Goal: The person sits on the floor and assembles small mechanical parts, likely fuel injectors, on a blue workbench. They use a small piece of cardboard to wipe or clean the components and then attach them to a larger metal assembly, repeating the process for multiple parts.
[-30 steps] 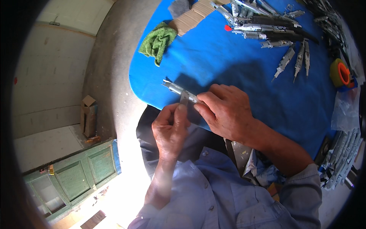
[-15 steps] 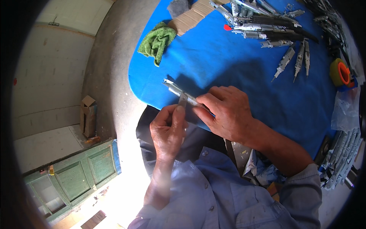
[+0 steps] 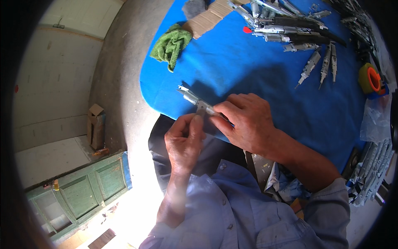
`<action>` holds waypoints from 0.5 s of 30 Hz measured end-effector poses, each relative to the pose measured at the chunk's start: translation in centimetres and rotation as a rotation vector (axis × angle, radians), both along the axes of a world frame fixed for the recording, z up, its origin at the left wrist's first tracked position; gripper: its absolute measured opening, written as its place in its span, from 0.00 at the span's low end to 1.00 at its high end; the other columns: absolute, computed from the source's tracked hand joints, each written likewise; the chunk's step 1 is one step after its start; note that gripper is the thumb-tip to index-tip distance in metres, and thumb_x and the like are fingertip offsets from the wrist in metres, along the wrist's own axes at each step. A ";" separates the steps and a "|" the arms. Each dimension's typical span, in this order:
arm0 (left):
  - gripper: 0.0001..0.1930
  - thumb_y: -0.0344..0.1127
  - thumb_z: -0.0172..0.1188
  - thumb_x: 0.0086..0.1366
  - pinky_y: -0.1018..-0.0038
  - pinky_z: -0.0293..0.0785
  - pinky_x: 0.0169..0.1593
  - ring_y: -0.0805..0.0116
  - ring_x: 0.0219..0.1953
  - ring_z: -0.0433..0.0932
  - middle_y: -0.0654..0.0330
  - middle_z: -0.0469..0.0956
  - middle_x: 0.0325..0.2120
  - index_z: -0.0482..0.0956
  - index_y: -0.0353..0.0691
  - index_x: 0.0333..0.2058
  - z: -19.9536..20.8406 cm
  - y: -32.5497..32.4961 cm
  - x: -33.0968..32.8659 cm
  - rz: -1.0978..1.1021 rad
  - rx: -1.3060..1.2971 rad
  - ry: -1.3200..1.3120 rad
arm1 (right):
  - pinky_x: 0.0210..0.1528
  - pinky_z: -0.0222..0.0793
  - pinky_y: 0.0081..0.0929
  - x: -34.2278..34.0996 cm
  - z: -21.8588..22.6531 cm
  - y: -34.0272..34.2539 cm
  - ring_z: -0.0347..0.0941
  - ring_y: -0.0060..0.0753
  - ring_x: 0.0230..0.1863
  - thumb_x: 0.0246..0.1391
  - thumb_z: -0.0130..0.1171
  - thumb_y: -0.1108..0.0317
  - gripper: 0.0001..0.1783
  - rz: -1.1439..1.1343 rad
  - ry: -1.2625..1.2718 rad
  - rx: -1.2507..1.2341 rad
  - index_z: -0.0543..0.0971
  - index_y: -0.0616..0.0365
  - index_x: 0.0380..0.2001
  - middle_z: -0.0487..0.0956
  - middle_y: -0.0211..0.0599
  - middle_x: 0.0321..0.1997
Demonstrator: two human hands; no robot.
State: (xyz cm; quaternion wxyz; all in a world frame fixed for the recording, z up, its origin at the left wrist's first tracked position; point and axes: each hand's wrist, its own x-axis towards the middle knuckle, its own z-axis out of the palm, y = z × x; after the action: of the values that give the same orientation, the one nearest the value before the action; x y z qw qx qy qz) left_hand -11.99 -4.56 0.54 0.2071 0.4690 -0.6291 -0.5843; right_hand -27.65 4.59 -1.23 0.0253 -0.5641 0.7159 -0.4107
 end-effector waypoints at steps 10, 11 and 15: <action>0.12 0.38 0.61 0.73 0.84 0.65 0.21 0.83 0.17 0.70 0.64 0.77 0.18 0.82 0.32 0.42 0.0 -0.1 0.0 -0.014 -0.024 -0.039 | 0.30 0.65 0.39 0.0 0.1 0.0 0.74 0.38 0.27 0.47 0.71 0.64 0.12 -0.001 0.003 0.003 0.76 0.52 0.25 0.74 0.30 0.24; 0.12 0.38 0.61 0.72 0.84 0.65 0.21 0.83 0.17 0.70 0.64 0.77 0.18 0.82 0.32 0.42 0.0 -0.1 0.0 -0.011 -0.024 -0.031 | 0.30 0.65 0.39 0.0 0.1 0.0 0.74 0.38 0.27 0.47 0.71 0.64 0.12 0.000 0.003 0.009 0.76 0.52 0.25 0.74 0.30 0.24; 0.12 0.38 0.61 0.72 0.84 0.65 0.21 0.83 0.17 0.70 0.64 0.77 0.18 0.82 0.32 0.42 -0.1 0.1 0.0 0.017 -0.019 -0.009 | 0.30 0.65 0.39 0.0 0.3 0.1 0.74 0.38 0.27 0.47 0.71 0.64 0.12 -0.005 0.008 0.017 0.76 0.51 0.25 0.74 0.30 0.24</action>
State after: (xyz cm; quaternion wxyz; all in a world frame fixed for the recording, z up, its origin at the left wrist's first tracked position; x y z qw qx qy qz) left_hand -12.04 -4.49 0.48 0.2138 0.4751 -0.6313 -0.5745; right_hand -27.63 4.68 -0.93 0.0263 -0.5637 0.7208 -0.4026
